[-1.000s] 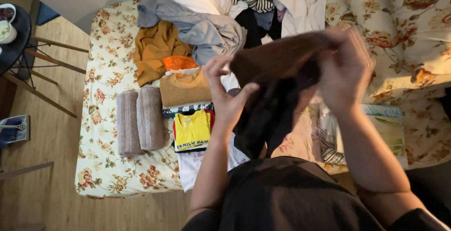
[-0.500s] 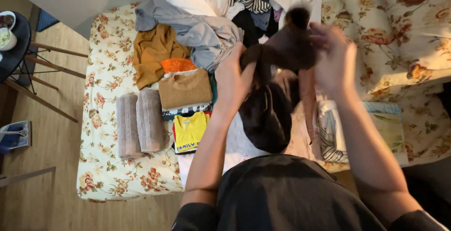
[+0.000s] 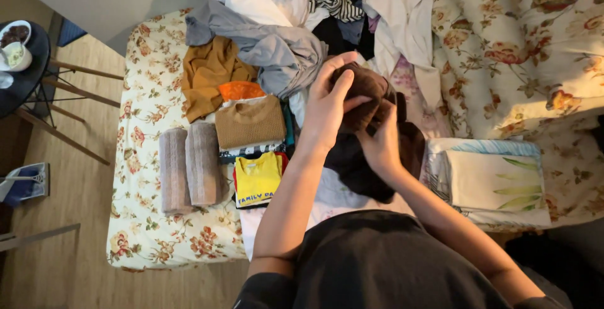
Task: The person folds a red t-shirt, a yellow t-shirt, and a brown shirt on a bed. They smooth each garment, fold the sides inward, and roll or fold the bottom up to create a compact stack.
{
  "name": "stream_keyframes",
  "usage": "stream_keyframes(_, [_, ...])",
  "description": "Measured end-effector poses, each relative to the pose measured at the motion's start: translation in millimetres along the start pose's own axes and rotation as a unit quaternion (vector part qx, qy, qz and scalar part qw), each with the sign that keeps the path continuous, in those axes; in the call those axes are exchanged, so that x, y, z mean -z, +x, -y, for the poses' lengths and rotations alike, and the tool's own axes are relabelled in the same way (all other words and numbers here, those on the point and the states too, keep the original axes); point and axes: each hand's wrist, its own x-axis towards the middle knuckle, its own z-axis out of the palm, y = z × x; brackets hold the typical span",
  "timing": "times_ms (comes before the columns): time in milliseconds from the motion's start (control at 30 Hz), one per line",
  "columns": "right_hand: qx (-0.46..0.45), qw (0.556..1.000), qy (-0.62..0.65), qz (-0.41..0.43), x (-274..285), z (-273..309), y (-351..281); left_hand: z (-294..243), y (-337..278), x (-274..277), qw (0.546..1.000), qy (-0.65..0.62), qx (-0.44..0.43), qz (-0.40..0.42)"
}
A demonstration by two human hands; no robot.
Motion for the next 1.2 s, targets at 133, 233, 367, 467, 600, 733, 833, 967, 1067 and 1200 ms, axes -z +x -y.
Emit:
stream_keyframes(133, [0.082,0.993,0.053,0.068,-2,19,1,-10,-11,-14,0.998,-0.042,-0.038,-0.031])
stream_keyframes(233, [0.155,0.98,-0.098,0.073,-15,4,0,-25,-19,-30,0.992,-0.102,-0.068,-0.017])
stream_keyframes(367, [0.126,0.99,-0.032,-0.047,11,40,27,-44,-15,-28,0.989,-0.095,-0.114,-0.03])
stream_keyframes(467, [0.07,0.997,0.006,0.012,50,52,52,-48,-6,-11,0.988,-0.047,-0.129,-0.07])
stream_keyframes(600, [-0.136,0.957,0.19,0.17,88,62,77,-36,8,22,0.991,0.013,-0.111,-0.072])
stream_keyframes(733, [-0.176,0.922,0.281,0.199,82,93,86,-10,11,46,0.984,0.08,-0.16,0.013])
stream_keyframes(833, [-0.145,0.941,0.237,0.192,68,108,91,14,1,56,0.973,0.164,-0.13,0.097])
stream_keyframes(967, [-0.119,0.934,0.247,0.23,58,127,96,21,-26,47,0.922,0.325,-0.207,0.04])
stream_keyframes(1067, [-0.11,0.927,0.281,0.225,61,128,101,29,-31,54,0.909,0.373,-0.183,-0.034])
stream_keyframes(1200, [-0.086,0.942,0.246,0.213,69,124,108,6,-36,53,0.87,0.473,-0.077,-0.115])
